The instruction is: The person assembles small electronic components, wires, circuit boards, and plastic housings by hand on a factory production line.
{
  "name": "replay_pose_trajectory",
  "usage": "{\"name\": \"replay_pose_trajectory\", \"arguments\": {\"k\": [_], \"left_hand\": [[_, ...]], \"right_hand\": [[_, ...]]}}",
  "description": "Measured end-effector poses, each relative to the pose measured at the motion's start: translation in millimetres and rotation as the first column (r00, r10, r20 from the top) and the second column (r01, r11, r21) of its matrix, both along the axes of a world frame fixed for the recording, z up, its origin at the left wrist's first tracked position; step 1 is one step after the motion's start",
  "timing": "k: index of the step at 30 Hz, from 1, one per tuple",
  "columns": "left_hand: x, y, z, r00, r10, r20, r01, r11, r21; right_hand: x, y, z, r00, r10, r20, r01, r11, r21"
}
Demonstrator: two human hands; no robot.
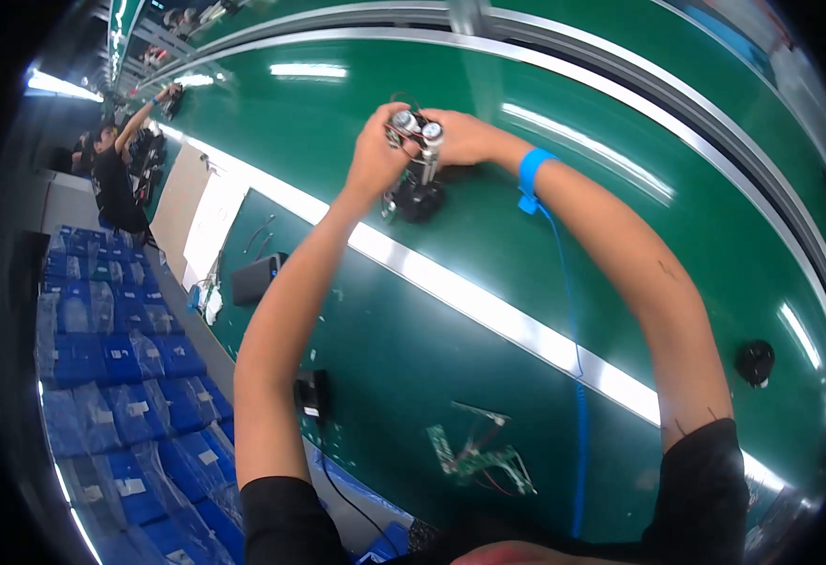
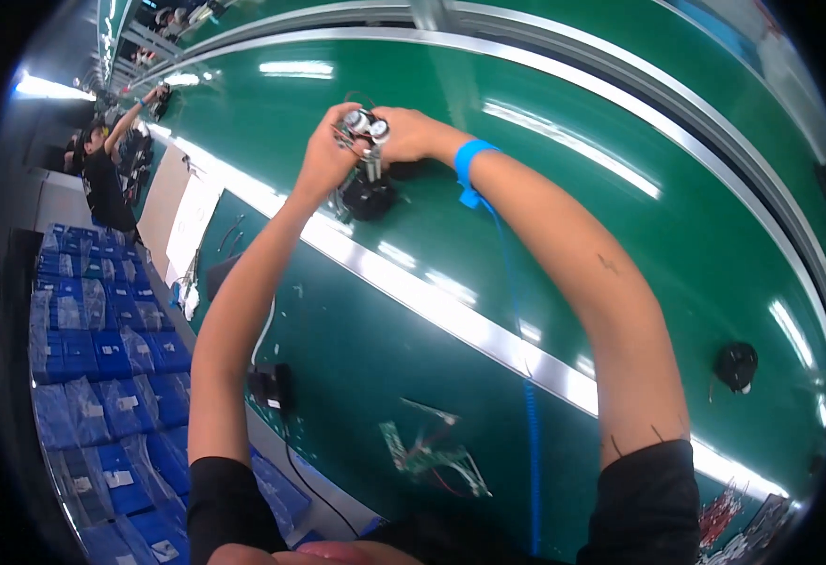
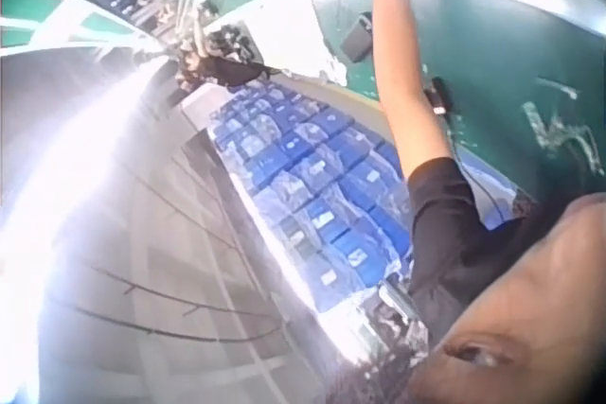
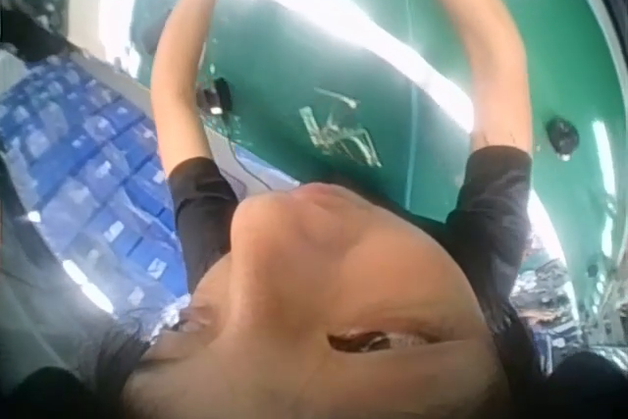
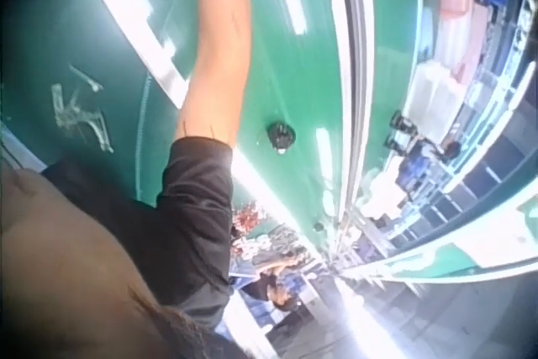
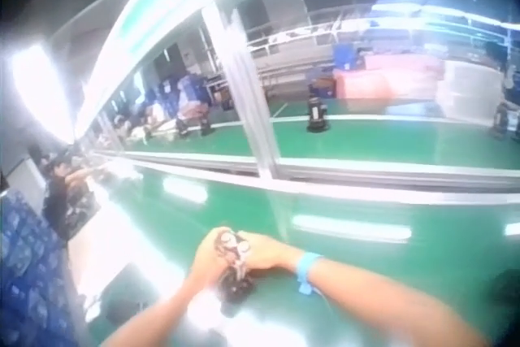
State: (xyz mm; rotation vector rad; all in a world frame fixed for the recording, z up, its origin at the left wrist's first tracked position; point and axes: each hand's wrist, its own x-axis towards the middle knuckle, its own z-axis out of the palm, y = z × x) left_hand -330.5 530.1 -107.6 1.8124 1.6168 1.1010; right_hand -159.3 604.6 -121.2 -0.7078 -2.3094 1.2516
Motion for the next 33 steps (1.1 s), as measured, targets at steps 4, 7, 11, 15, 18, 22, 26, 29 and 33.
{"name": "replay_pose_trajectory", "arguments": {"k": [4,7,11,15,18,22,26,29,33], "left_hand": [[-133.7,42.4,-15.1,0.985,0.172,-0.01,-0.168,0.97,0.173],[-226.9,84.5,-45.6,0.902,0.418,0.109,-0.431,0.847,0.311],[-306.0,112.2,-65.8,0.595,0.741,0.311,-0.804,0.55,0.226],[-324.7,144.3,-58.2,0.287,0.872,0.397,-0.958,0.266,0.108],[-394.3,151.2,-36.7,0.202,0.881,0.428,-0.979,0.167,0.12],[-361.2,155.4,-46.1,0.258,0.96,0.11,-0.96,0.267,-0.087],[-383.7,133.7,-25.3,0.444,0.873,-0.201,-0.893,0.413,-0.18],[-411.3,132.7,-16.6,0.223,0.817,-0.532,-0.894,0.389,0.221],[-235.8,135.0,-58.7,0.916,0.323,-0.239,-0.27,0.935,0.229]], "right_hand": [[-131.2,32.2,-14.5,0.963,-0.204,-0.174,0.209,0.978,0.01],[-193.2,54.5,-0.4,0.848,-0.388,-0.36,0.284,0.907,-0.31],[-239.2,60.3,-27.2,0.736,-0.554,-0.389,0.43,0.827,-0.363],[-247.2,42.0,-44.9,0.821,-0.43,-0.376,0.489,0.869,0.072],[-273.5,27.9,-16.9,0.855,-0.397,-0.333,0.467,0.869,0.162],[-268.3,47.1,-41.3,0.832,-0.434,-0.346,0.497,0.86,0.116],[-265.1,51.3,-37.1,0.731,-0.495,-0.47,0.478,0.863,-0.166],[-234.3,30.6,1.4,0.697,-0.549,-0.461,0.284,0.802,-0.525],[-89.9,-52.8,-17.8,0.431,-0.739,-0.518,0.352,0.666,-0.658]]}}
